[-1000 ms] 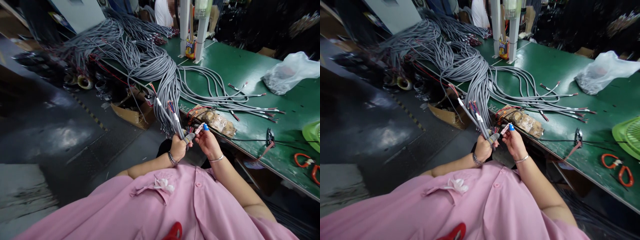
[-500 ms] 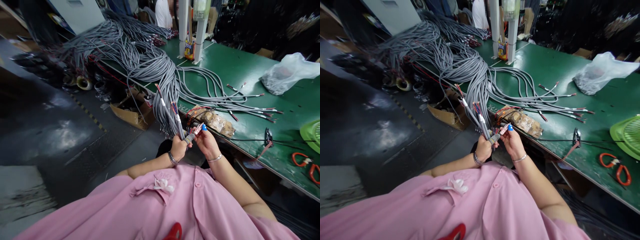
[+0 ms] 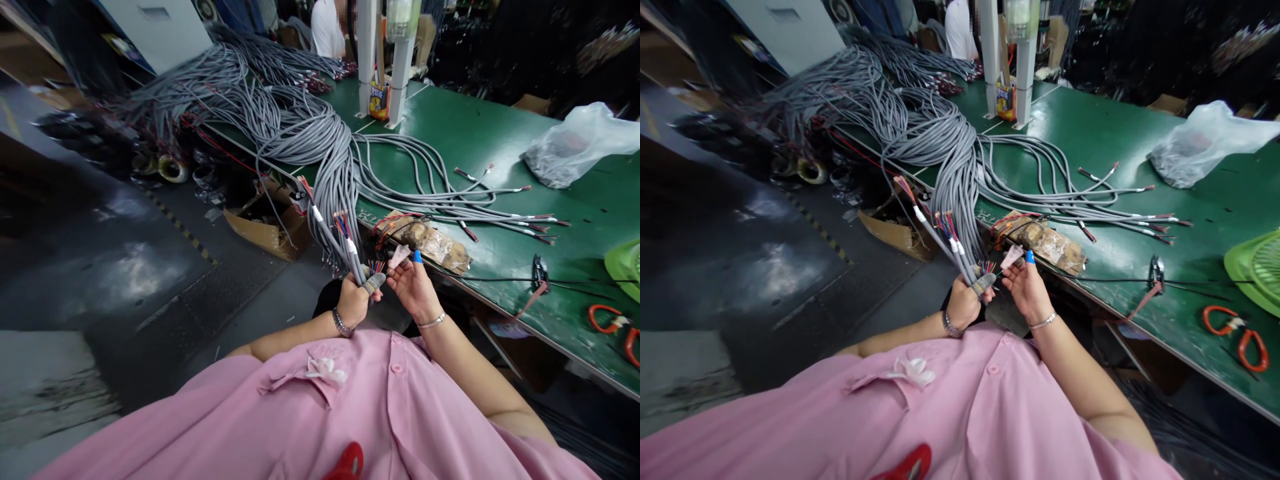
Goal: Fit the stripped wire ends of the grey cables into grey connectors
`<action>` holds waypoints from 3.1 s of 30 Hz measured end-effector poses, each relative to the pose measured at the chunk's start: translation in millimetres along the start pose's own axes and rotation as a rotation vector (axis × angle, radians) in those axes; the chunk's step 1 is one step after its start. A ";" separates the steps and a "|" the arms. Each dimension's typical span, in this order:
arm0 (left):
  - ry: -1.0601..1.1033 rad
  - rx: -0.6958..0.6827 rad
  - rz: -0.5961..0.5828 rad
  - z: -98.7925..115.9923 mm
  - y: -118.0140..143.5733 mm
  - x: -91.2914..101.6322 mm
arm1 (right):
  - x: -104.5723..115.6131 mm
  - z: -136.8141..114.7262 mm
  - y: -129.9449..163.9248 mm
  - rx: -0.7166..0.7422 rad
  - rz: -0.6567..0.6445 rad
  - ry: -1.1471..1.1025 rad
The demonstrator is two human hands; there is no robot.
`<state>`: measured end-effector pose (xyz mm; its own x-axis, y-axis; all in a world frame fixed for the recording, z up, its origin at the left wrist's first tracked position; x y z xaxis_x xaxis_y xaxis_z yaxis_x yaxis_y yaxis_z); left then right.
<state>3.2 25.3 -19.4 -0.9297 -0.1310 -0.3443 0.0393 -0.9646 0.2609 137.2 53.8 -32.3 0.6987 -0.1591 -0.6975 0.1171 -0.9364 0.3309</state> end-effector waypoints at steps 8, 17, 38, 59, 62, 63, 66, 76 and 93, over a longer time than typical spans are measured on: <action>0.033 -0.038 -0.022 0.6 -0.8 6.1 | -1.7 4.5 12.9 -0.083 -0.151 0.066; 0.000 0.027 -0.037 -6.3 0.5 9.3 | -16.1 9.2 24.4 0.088 -0.163 0.327; 0.220 0.108 -0.301 -1.8 1.5 17.2 | 1.5 1.7 6.2 -0.052 -0.129 0.094; 0.196 0.130 -0.288 1.6 -9.2 -6.3 | -12.5 -9.5 -9.0 0.103 -0.016 0.156; 0.191 0.122 -0.283 2.0 -8.8 -5.7 | -10.9 -7.0 -8.6 0.083 -0.043 0.145; 0.191 0.118 -0.282 2.0 -8.7 -5.2 | -9.7 -6.1 -8.3 0.064 -0.056 0.130; 0.190 0.122 -0.296 0.4 -7.6 -1.9 | -2.0 -3.5 -7.6 0.005 -0.065 0.065; 0.366 0.128 -0.307 -0.2 -7.3 26.6 | 32.0 7.8 4.0 -0.055 0.061 0.004; 0.464 0.145 -0.200 -9.5 -2.4 45.3 | 62.4 28.5 41.4 -0.054 0.078 0.077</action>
<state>-35.5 19.5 -44.2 -0.6524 -0.0666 -0.7549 -0.2039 -0.9440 0.2595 165.5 -3.8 -80.2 0.7591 -0.2046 -0.6180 0.0963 -0.9036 0.4174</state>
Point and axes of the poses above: each hand's wrist, its own y-axis away from the middle knuckle, its own x-axis out of the back of the hand, z = x × y, the point moved 3 cm from there along -y, towards the middle knuckle, and after that the axes turned 5 degrees about x, right-handed, at the moved point
